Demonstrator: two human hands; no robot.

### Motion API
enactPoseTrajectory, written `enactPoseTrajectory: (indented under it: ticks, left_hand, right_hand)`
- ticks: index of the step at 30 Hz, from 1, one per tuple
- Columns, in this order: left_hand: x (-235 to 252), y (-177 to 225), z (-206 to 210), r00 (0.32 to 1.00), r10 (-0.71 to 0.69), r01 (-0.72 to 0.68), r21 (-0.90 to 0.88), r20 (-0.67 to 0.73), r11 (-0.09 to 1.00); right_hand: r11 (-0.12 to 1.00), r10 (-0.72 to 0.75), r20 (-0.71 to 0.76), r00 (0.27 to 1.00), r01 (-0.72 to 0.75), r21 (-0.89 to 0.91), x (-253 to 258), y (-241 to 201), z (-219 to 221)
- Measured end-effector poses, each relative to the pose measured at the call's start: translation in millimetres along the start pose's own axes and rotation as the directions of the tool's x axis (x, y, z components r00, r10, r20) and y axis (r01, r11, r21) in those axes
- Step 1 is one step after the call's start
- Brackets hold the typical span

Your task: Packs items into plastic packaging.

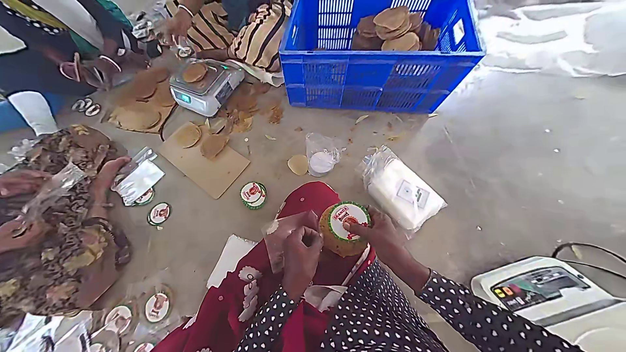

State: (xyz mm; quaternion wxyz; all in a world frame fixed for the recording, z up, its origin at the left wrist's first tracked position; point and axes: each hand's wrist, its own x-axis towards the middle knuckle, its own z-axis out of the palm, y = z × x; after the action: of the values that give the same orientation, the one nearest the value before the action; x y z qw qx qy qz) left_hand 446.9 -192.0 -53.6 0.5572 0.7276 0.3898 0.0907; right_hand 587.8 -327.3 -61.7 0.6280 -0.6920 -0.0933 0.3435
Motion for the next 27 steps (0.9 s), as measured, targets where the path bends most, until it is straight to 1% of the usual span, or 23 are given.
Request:
enactPoseTrajectory:
  ticks: [4,6,8,10,13,15,18,20,24,27]
  left_hand:
    - [-8,5,0,0.994,0.098,-0.093,0.085,-0.05,0.992]
    - [-9,6,-1,0.989,0.125,-0.117,0.102,-0.077,0.988]
    - [-8,5,-4,0.987,0.127,-0.118,0.087,-0.102,0.989]
    - [-8,1,-6,0.983,0.132,-0.121,0.089,-0.127,0.989]
    - [-11,-7,-9,0.986,0.138,-0.128,0.098,-0.095,0.987]
    - [-13,-13,-8,0.98,0.174,-0.163,0.12,-0.094,0.979]
    - [-14,-18,-8,0.966,0.236,-0.219,0.151,-0.106,0.964]
    - [-17,-19,-8,0.954,0.275,-0.247,0.198,-0.124,0.949]
    - [-17,-17,-14,0.936,0.321,-0.281,0.241,-0.144,0.929]
    - [-17,-18,-21,0.926,0.335,-0.29,0.243,-0.174,0.926]
  right_hand:
    - [0.991,-0.094,-0.005,0.996,0.093,-0.094,-4,-3,18]
    - [0.968,-0.067,0.066,0.996,0.081,-0.238,-6,-4,23]
    - [0.932,-0.013,0.178,0.984,0.076,-0.355,-9,-7,25]
    - [0.912,0.041,0.266,0.963,0.072,-0.403,-10,-10,26]
    - [0.911,0.048,0.291,0.956,0.078,-0.405,-6,-14,28]
    - [0.866,0.052,0.304,0.951,0.109,-0.489,-2,-17,30]
    - [0.787,0.087,0.421,0.903,0.197,-0.585,1,-23,37]
    - [0.796,0.101,0.45,0.887,0.199,-0.571,5,-26,42]
    - [0.915,0.074,0.421,0.904,0.106,-0.388,8,-28,51]
    - [0.962,0.096,0.435,0.895,0.028,-0.271,0,-31,56]
